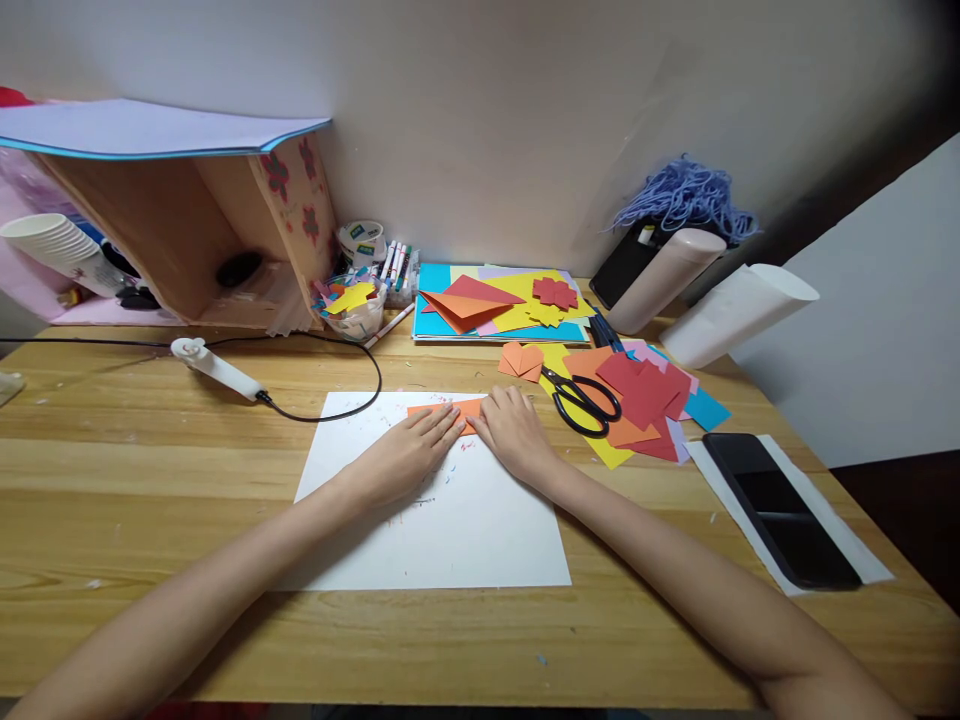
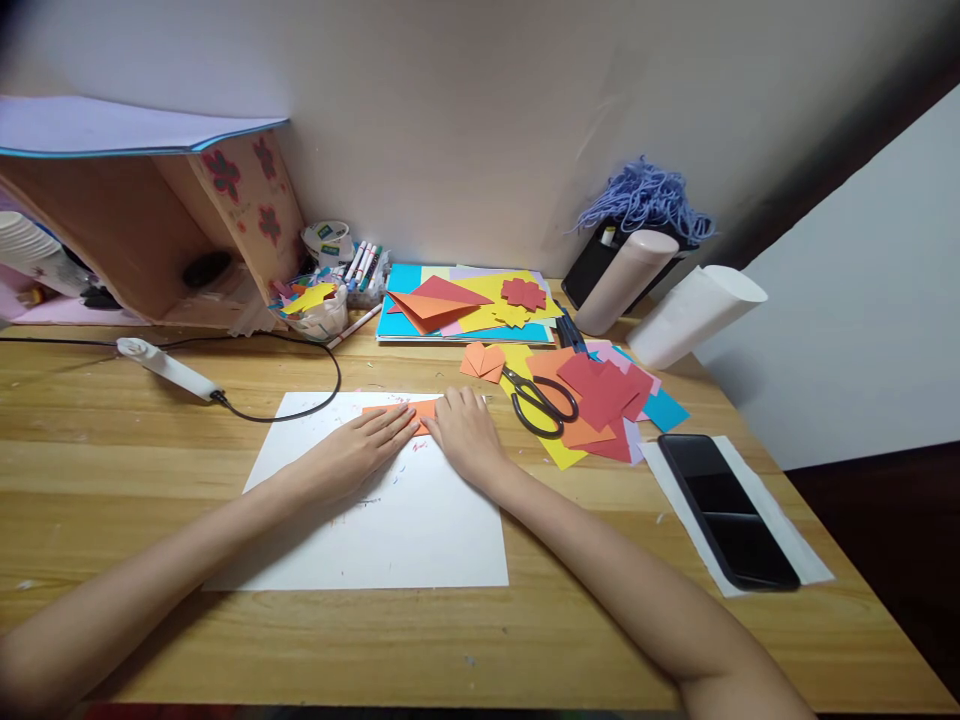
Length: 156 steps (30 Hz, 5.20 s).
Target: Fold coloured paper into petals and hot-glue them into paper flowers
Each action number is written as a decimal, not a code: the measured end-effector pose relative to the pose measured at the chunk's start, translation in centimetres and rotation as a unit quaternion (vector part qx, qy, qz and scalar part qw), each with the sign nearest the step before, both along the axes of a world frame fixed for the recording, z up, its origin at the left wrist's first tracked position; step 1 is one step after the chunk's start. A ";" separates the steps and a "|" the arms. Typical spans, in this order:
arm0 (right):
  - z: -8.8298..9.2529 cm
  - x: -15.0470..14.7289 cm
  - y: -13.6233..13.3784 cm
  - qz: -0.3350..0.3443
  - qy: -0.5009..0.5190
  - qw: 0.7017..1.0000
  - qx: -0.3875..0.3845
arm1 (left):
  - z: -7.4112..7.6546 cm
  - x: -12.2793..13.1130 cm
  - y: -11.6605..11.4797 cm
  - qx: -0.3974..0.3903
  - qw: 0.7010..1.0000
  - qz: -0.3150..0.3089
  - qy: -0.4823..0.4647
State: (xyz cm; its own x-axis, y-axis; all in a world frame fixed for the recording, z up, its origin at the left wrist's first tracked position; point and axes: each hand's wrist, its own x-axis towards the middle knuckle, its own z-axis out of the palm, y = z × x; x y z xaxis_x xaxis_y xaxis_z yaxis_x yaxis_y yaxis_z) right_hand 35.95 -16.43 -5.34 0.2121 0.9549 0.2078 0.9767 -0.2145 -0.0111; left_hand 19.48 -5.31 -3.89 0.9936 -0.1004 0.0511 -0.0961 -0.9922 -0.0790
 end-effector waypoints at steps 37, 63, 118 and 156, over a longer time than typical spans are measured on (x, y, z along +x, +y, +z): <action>2.9 2.6 -0.4 0.047 0.404 0.911 -0.067 | 0.3 -0.1 -0.5 0.022 0.999 0.034 0.008; 2.7 3.2 -0.8 0.076 0.388 0.914 -0.092 | 3.2 -0.8 -3.0 0.104 0.989 0.064 0.081; 2.4 -0.2 -1.2 0.079 0.422 0.894 0.125 | 1.4 1.1 -0.1 -0.657 0.718 0.220 -0.066; 2.1 -0.9 -0.8 0.049 0.530 0.845 0.061 | 1.6 1.0 -0.9 -0.649 0.710 0.260 -0.085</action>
